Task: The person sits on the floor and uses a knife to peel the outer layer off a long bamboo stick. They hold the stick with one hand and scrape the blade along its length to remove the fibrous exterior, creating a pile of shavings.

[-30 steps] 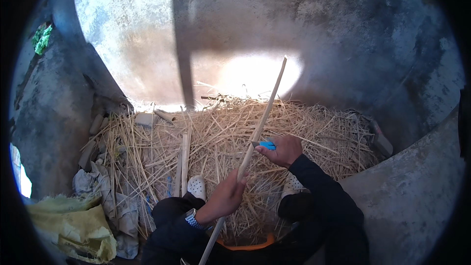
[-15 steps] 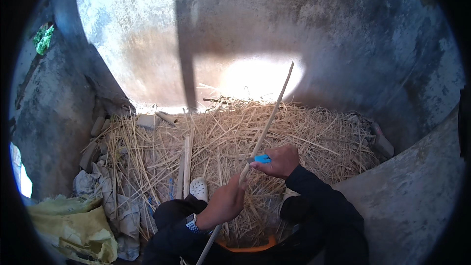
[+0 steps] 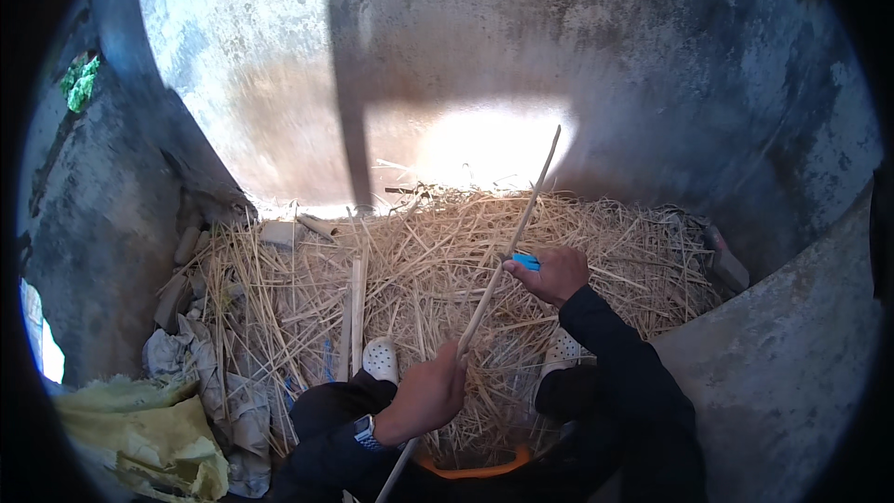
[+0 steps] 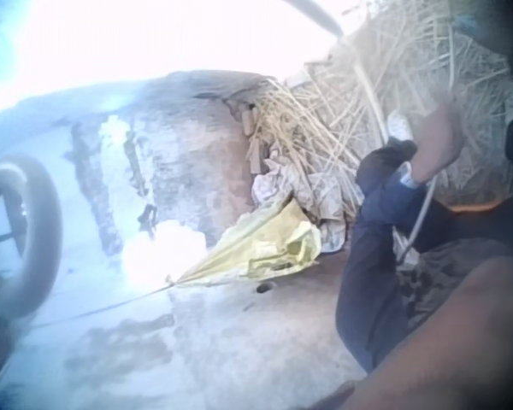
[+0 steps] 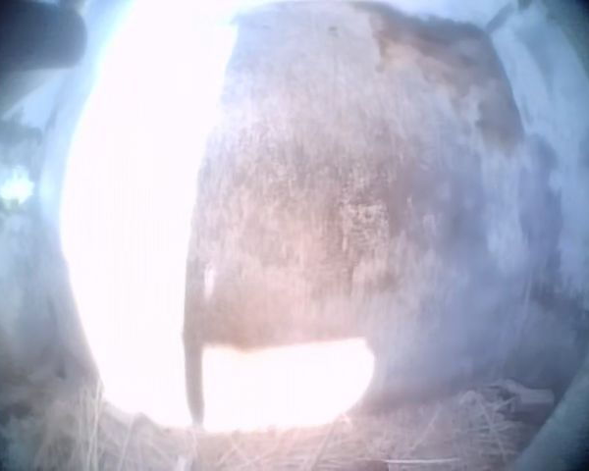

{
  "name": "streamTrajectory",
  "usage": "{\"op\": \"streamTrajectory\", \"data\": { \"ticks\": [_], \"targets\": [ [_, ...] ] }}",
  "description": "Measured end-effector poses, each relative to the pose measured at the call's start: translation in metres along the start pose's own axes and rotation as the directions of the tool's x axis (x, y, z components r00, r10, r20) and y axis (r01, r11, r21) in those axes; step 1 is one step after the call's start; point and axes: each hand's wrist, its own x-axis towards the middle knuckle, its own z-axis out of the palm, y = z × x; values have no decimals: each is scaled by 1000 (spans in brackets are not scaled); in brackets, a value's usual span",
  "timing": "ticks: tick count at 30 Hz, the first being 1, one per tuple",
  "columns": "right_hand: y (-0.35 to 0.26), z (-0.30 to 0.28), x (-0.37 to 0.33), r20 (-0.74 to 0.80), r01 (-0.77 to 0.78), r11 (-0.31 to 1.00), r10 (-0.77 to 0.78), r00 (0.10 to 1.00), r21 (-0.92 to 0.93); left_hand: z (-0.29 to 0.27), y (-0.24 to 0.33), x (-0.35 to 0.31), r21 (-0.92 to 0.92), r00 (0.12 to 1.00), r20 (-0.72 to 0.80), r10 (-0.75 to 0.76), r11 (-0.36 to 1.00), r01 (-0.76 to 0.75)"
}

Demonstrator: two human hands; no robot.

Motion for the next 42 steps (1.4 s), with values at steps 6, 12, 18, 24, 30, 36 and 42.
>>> {"op": "streamTrajectory", "data": {
  "ticks": [6, 12, 18, 24, 30, 36, 42],
  "targets": [
    [-13, -6, -10, 2, 27, 998, -27, 1000, 64, -5, 3, -5, 22, 996, 55, -67, 998, 66],
    [26, -2, 6, -71, -107, 993, 110, 991, 51, -3, 3, -14, 42, 997, 70, -40, 998, 38],
    [54, -8, 21, -191, -171, 985, 164, 968, -18, 2, 5, -19, 5, 994, 104, 27, 1000, -27],
    [148, -31, 13, -271, -460, 879, 477, 836, 127, 9, 5, -47, -86, 948, 315, -43, 994, 74],
    [46, -21, 1, -71, -158, 981, 167, 983, 113, -1, -4, -26, -142, 995, 88, -51, 988, 63],
    [-54, -15, -37, 95, 168, 956, -195, 976, 241, -2, -13, -3, -359, 995, 4, -98, 929, 93],
    [-36, -26, -9, 174, -2, 991, -21, 984, 133, -9, 4, -2, -276, 994, -55, -91, 958, 73]
  ]
}}
